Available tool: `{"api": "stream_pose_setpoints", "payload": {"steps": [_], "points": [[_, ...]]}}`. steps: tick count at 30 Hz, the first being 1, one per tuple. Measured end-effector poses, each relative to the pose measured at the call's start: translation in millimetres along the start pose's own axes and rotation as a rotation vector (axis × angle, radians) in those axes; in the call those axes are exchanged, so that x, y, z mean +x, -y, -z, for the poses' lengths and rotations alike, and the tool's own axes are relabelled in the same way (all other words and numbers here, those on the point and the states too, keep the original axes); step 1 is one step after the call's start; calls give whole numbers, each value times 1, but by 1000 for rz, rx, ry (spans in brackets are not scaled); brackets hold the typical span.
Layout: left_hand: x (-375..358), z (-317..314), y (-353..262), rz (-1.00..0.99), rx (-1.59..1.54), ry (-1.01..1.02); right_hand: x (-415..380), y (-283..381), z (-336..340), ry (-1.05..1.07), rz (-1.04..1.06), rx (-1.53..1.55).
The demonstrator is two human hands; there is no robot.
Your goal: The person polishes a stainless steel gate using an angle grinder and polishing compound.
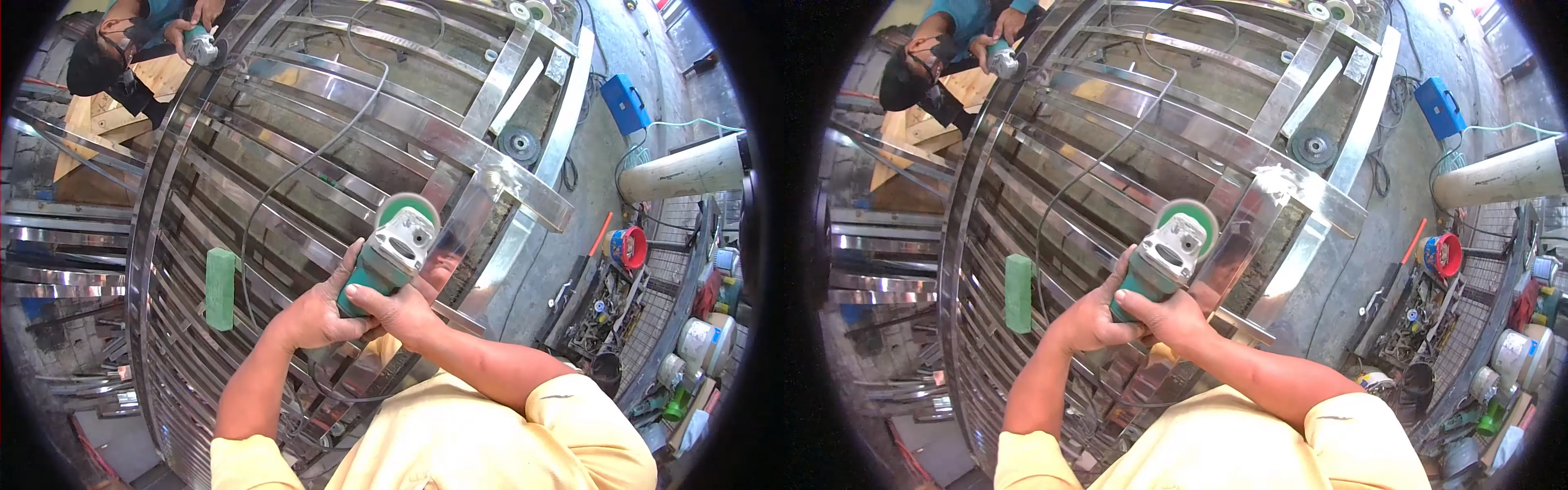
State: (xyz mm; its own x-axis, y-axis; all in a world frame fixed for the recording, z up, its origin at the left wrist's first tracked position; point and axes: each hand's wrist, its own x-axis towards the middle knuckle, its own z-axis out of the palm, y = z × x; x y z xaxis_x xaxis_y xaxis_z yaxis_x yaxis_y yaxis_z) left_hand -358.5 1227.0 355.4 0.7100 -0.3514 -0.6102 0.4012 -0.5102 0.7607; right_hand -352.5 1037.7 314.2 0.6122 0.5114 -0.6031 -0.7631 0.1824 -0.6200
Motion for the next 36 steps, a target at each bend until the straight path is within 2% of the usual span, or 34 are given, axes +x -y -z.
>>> {"api": "stream_pose_setpoints", "payload": {"steps": [1,7,11,14,15,18,19,22,23,24,26,27,30,31,34,36], "points": [[0,-1,-4,19,11,-11,7,-10,4,-21,13,-84],[11,-10,-9,13,-24,-46,1,20,16,37,-159,-43],[-5,-20,-13,10,78,-107,-3,4,16,70,3,-121],[-13,-23,-10,70,80,-81,-8,-7,12,48,68,-122],[-9,-19,-24,122,98,-69,-6,-3,14,71,48,-114],[7,-19,-28,66,84,-91,-1,14,26,70,-105,-80],[11,-21,-19,-22,92,-98,1,11,28,46,-64,-94],[1,-24,-16,50,43,-99,-4,3,26,75,-37,-74],[-8,-20,-29,137,69,-41,-9,3,21,79,-12,-115],[-15,-21,-24,121,89,-46,-14,0,15,90,18,-97],[-34,-29,-11,97,118,-64,-19,-15,9,138,-80,-91],[-41,-30,-18,148,115,-59,-21,-22,8,153,-25,-124],[-63,-49,-13,138,117,-180,-25,-24,7,286,66,-165],[-67,-59,-5,6,149,-318,-27,-17,7,336,-16,-156],[-79,-81,4,-50,223,-527,-24,-1,6,445,-180,-176],[-79,-93,6,-28,237,-645,-18,1,3,462,-191,-208]]}}
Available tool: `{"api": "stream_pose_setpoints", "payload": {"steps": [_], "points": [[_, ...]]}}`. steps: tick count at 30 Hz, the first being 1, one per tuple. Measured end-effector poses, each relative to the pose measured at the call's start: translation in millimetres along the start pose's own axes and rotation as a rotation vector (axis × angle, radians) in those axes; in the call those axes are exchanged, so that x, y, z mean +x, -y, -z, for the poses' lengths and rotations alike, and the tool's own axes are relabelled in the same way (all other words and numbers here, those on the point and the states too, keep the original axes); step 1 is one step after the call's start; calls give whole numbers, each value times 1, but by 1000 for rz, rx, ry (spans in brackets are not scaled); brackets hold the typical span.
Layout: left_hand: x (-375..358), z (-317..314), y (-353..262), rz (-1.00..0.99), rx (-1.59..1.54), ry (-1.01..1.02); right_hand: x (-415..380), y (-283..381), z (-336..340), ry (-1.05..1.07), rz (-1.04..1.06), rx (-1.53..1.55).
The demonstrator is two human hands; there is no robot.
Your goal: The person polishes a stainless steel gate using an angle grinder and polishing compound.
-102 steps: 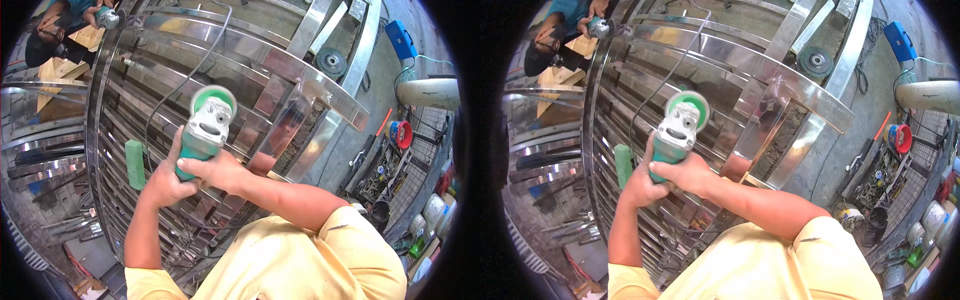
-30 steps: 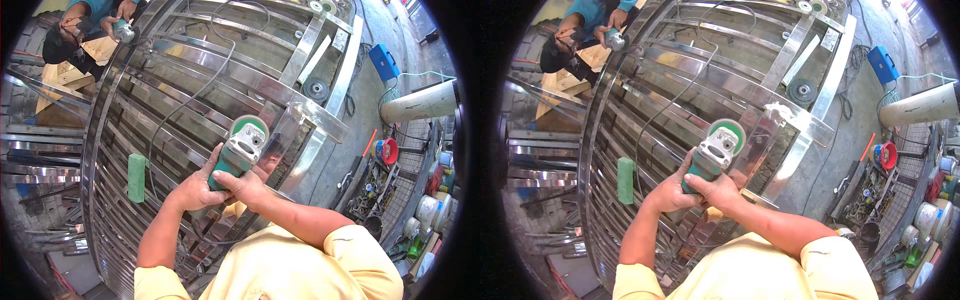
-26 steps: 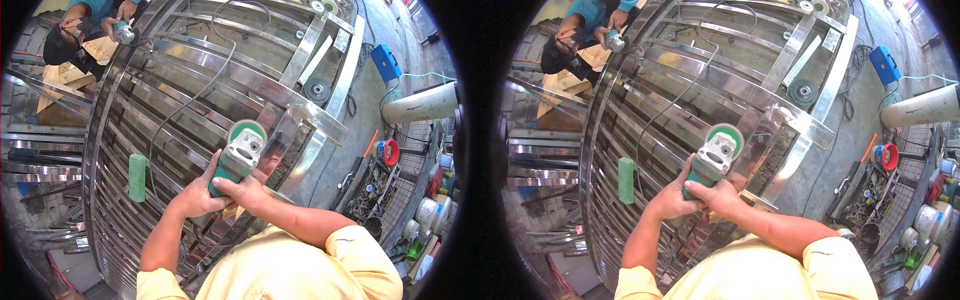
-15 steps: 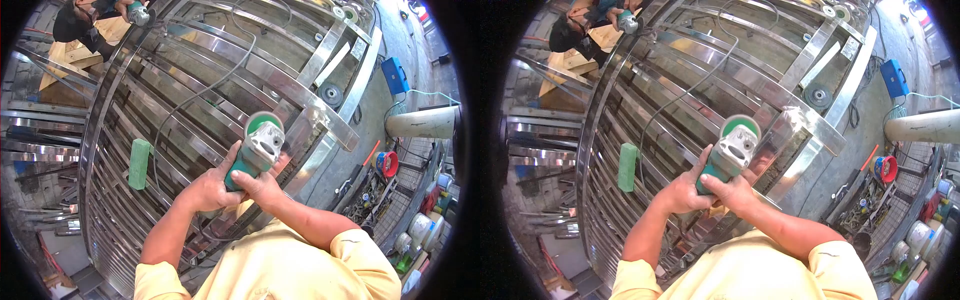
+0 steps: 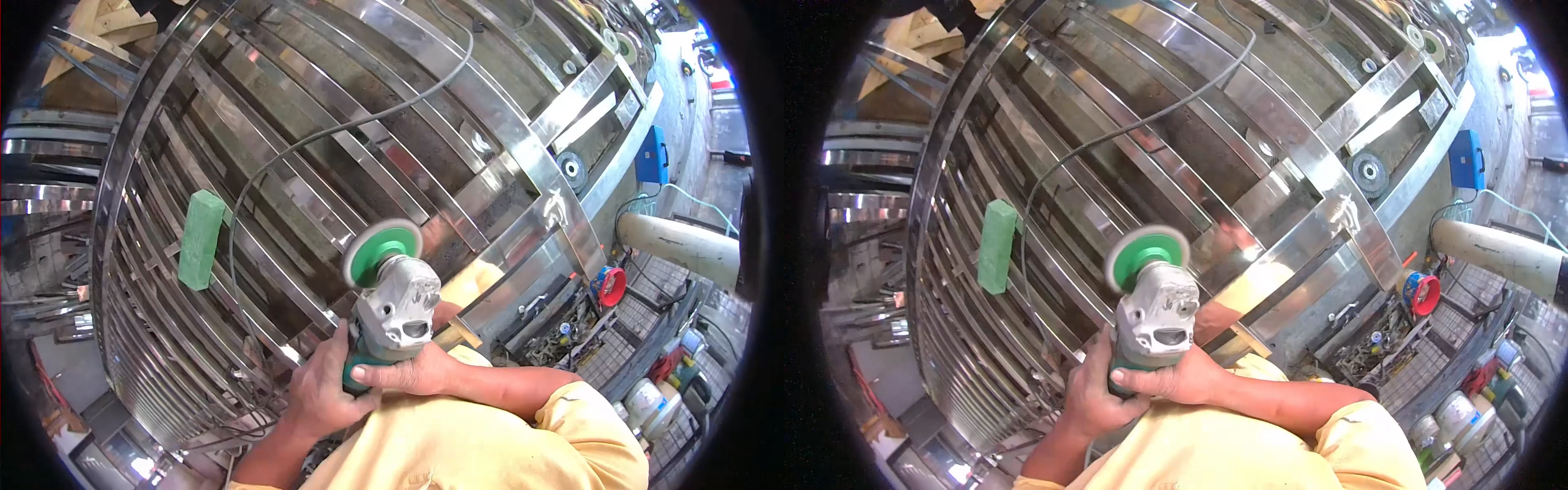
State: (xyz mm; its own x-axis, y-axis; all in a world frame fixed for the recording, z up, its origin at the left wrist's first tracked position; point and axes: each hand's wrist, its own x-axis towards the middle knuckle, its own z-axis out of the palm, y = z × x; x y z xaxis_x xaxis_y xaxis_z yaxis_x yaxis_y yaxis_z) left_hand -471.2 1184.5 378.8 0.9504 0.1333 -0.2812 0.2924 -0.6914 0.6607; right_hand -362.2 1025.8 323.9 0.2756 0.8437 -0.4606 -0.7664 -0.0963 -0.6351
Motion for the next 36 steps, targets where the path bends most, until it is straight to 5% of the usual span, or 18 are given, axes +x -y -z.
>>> {"api": "stream_pose_setpoints", "payload": {"steps": [10,12,15,17,20,22,24,26,30,32,34,36], "points": [[-20,-56,-10,-68,241,-308,12,18,-6,-381,101,-229],[-19,-51,-20,-200,85,-366,16,17,4,-485,394,-130],[-10,-16,2,-435,-127,-424,2,31,14,-485,546,9],[11,-1,52,-391,39,-643,-15,43,17,-355,612,-13],[32,69,115,54,447,-789,-61,49,8,-381,640,-14],[61,98,165,105,446,-729,-84,39,11,-465,661,-78],[65,109,183,502,424,-500,-105,37,-18,-459,777,-100],[65,101,221,392,568,-603,-121,15,-23,-483,837,-275],[38,128,176,343,70,-691,-159,-9,-33,-593,867,-588],[23,129,205,219,-556,-583,-164,-27,-34,-688,885,-857],[-4,103,220,-19,-718,-563,-163,-37,-44,-567,795,-537],[-67,96,122,67,-1169,-338,-144,-47,-47,-418,820,-317]]}}
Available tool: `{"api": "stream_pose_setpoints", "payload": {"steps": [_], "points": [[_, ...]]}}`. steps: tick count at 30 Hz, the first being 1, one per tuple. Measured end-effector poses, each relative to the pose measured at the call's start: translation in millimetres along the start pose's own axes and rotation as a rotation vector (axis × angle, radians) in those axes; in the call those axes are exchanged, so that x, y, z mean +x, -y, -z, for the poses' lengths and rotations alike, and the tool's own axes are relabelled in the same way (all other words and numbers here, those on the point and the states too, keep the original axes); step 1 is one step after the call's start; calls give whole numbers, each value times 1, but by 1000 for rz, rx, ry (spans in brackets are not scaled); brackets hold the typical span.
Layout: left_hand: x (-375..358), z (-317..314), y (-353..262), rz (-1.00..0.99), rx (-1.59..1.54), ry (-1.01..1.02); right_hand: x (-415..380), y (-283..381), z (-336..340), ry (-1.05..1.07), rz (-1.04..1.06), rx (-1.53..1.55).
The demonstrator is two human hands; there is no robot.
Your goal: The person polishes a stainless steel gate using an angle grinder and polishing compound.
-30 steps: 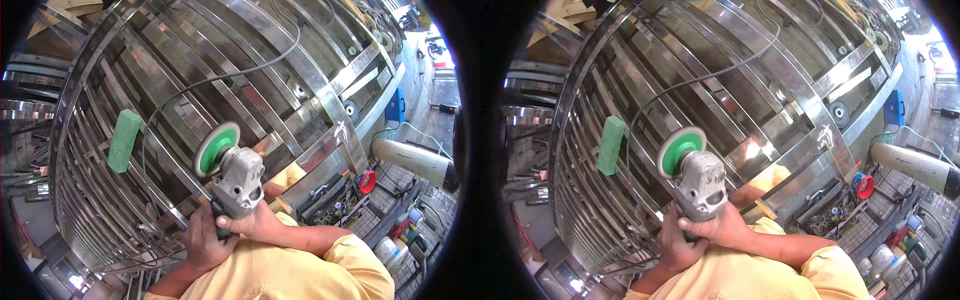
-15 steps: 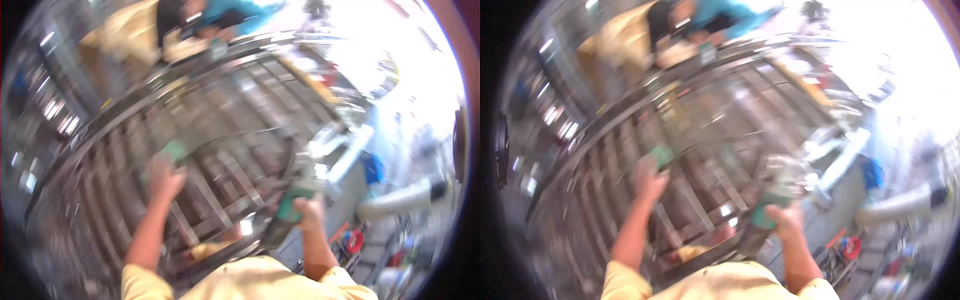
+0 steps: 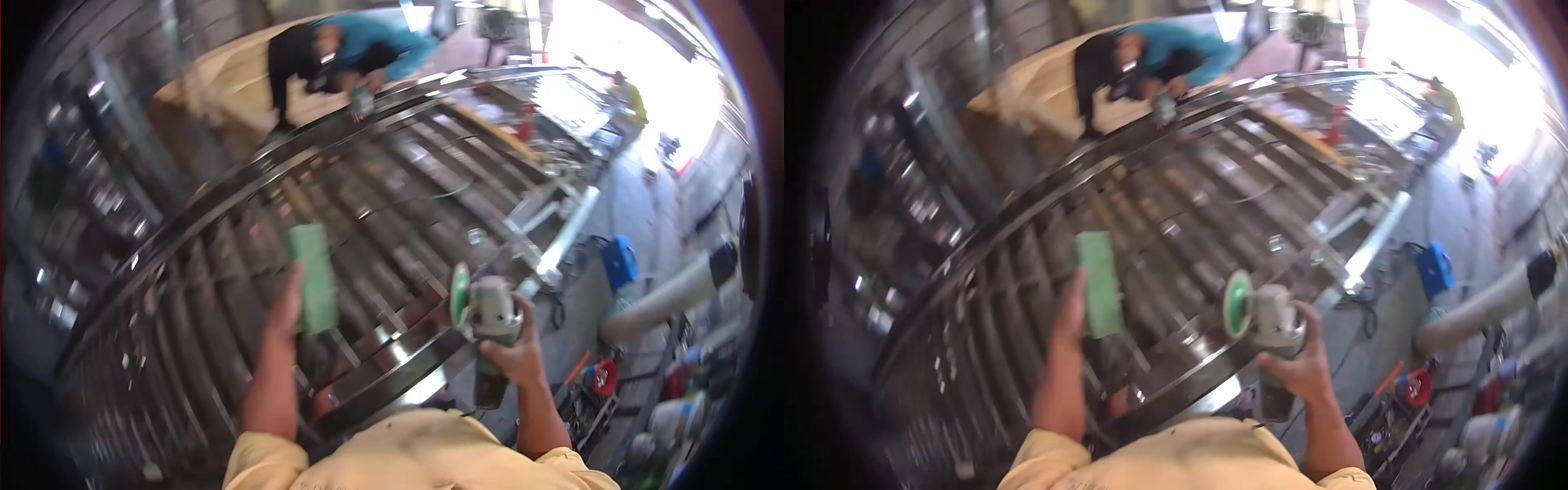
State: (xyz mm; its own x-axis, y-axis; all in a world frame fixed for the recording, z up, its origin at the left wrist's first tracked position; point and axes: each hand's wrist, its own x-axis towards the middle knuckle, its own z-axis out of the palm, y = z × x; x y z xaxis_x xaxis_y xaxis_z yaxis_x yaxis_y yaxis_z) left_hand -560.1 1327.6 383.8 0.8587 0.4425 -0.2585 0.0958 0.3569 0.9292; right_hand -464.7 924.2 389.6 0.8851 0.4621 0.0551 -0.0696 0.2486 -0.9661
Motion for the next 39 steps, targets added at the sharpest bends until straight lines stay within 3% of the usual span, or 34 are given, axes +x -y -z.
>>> {"api": "stream_pose_setpoints", "payload": {"steps": [2,6,10,13,16,17,20,22,25,28,32,39], "points": [[-35,-27,11,-4,-214,48,2,2,-16,56,0,-168],[-82,-48,33,0,-114,-30,6,7,-50,134,16,-546],[-86,-34,65,-152,259,-74,17,-7,-81,142,-89,-588],[-106,-52,62,-388,602,-116,17,-5,-96,158,-139,-653],[-109,-62,56,-261,479,-105,11,-8,-100,188,-145,-610],[-104,-57,61,-117,356,-55,7,-1,-104,199,-151,-597],[-92,-42,115,-209,307,37,-6,-1,-114,157,-15,-634],[-95,-32,147,-180,181,81,0,5,-108,78,-73,-647],[-111,-40,127,-148,97,62,10,-5,-80,-13,-112,-598],[-102,-23,113,-53,43,18,5,-7,-73,69,-96,-544],[-95,-39,110,-160,113,74,0,-11,-87,111,-84,-665],[-94,-41,129,-57,75,82,-10,2,-93,163,-83,-629]]}}
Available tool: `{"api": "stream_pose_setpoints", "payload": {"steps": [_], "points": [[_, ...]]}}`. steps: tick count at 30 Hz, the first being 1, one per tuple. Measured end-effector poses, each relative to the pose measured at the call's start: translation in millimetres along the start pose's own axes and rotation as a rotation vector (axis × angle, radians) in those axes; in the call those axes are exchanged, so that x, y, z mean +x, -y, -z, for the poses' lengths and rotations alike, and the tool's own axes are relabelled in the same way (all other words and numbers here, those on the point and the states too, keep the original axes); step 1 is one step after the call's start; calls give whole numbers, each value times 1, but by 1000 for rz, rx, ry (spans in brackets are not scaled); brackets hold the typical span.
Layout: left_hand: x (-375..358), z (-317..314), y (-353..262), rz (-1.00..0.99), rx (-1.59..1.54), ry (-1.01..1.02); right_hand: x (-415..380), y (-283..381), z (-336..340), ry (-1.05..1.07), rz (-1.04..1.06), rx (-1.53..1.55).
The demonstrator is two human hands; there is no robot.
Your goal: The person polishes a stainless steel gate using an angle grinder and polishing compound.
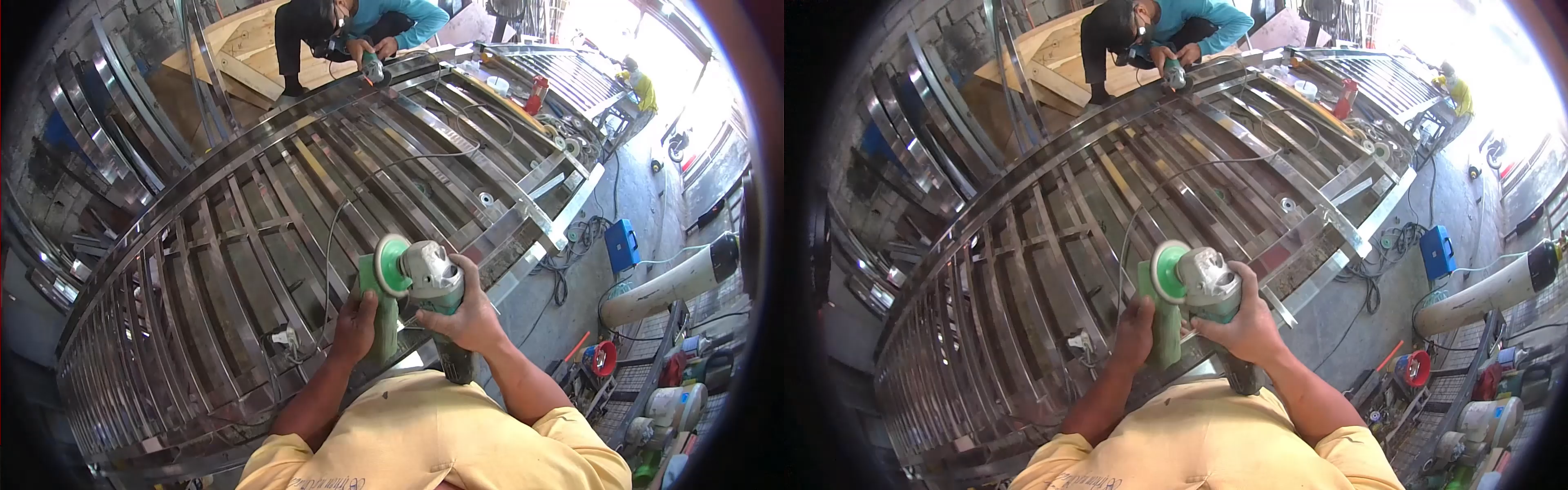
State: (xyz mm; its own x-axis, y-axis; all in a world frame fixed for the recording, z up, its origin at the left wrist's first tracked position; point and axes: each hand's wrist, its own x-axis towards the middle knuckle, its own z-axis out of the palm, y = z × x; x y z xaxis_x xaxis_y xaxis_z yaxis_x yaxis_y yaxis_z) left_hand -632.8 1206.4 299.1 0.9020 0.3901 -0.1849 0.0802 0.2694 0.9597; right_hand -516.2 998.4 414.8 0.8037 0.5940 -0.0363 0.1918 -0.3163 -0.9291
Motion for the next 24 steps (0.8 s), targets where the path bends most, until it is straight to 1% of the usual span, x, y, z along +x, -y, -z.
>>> {"api": "stream_pose_setpoints", "payload": {"steps": [2,5,7,8,9,11,13,15,16,17,20,23,24], "points": [[0,1,-4,9,-27,15,0,0,-1,-1,4,-5],[-5,4,-16,-46,63,30,-1,-1,1,-14,-15,-11],[-4,8,-35,-188,264,36,3,-13,3,-32,0,11],[-1,12,-51,-296,417,45,3,-23,5,-41,0,21],[4,16,-67,-401,566,56,3,-30,10,-23,-30,130],[27,30,-104,-347,874,72,8,-43,24,20,-80,336],[63,52,-108,-415,1147,-117,2,-54,33,-2,-34,512],[107,91,-96,-440,1423,-245,-9,-60,37,-33,-21,670],[127,108,-95,-374,1489,-269,-15,-60,41,-81,12,651],[142,121,-93,-304,1554,-286,-23,-62,48,-82,-13,670],[172,150,-87,-126,1618,-317,-50,-67,63,-123,-77,707],[192,164,-78,-50,1651,-339,-76,-71,69,-193,-96,702],[202,171,-70,-63,1586,-358,-83,-73,70,-219,-94,713]]}}
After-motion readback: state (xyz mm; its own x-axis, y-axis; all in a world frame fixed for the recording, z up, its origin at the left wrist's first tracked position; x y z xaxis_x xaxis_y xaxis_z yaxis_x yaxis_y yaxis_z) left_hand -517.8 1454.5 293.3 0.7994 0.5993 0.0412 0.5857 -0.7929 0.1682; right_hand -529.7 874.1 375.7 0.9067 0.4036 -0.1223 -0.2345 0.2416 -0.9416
